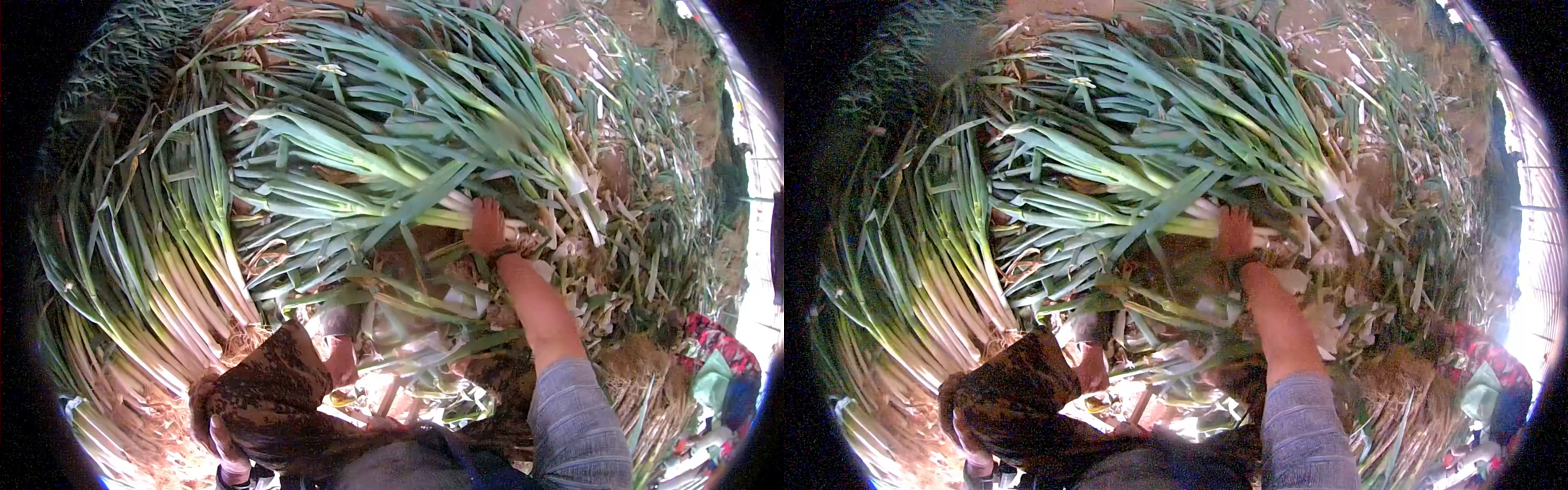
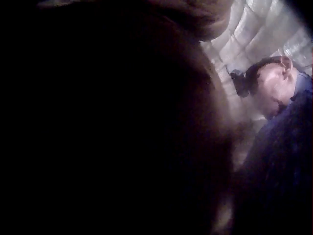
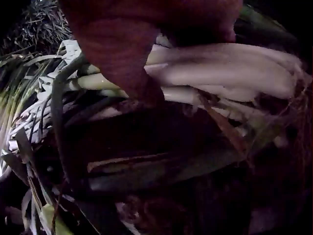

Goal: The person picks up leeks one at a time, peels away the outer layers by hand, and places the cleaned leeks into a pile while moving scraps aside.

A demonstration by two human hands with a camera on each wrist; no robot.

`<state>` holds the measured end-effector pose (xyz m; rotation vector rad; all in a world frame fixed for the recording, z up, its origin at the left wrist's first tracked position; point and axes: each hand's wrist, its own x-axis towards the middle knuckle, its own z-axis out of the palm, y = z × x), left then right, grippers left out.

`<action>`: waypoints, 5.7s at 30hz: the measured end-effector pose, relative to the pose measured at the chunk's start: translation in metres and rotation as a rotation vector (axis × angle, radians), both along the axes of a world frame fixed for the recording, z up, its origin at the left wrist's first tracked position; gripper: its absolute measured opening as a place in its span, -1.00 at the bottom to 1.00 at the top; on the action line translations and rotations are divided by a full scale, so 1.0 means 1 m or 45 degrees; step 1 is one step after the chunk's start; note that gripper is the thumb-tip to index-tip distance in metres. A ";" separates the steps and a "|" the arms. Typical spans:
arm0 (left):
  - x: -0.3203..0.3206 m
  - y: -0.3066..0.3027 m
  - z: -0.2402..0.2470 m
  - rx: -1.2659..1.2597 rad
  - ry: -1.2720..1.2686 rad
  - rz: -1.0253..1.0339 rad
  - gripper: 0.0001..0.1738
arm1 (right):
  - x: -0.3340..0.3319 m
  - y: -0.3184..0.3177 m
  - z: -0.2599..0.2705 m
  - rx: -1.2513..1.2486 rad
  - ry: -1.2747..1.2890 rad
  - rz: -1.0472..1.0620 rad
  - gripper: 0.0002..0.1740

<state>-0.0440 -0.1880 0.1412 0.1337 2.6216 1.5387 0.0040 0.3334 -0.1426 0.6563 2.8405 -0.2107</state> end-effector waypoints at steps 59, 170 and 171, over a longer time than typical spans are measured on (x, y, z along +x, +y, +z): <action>0.098 0.261 0.023 0.554 -0.617 -1.685 -0.63 | 0.247 0.003 0.484 0.587 0.134 -0.502 -0.50; 0.039 0.210 -0.146 1.235 -1.168 -0.334 -0.69 | 0.244 -0.248 0.240 -1.278 -0.079 0.233 -0.59; 0.044 0.208 -0.121 0.977 -1.248 -0.174 -0.69 | 0.258 -0.250 0.267 -1.202 -0.254 0.365 -0.62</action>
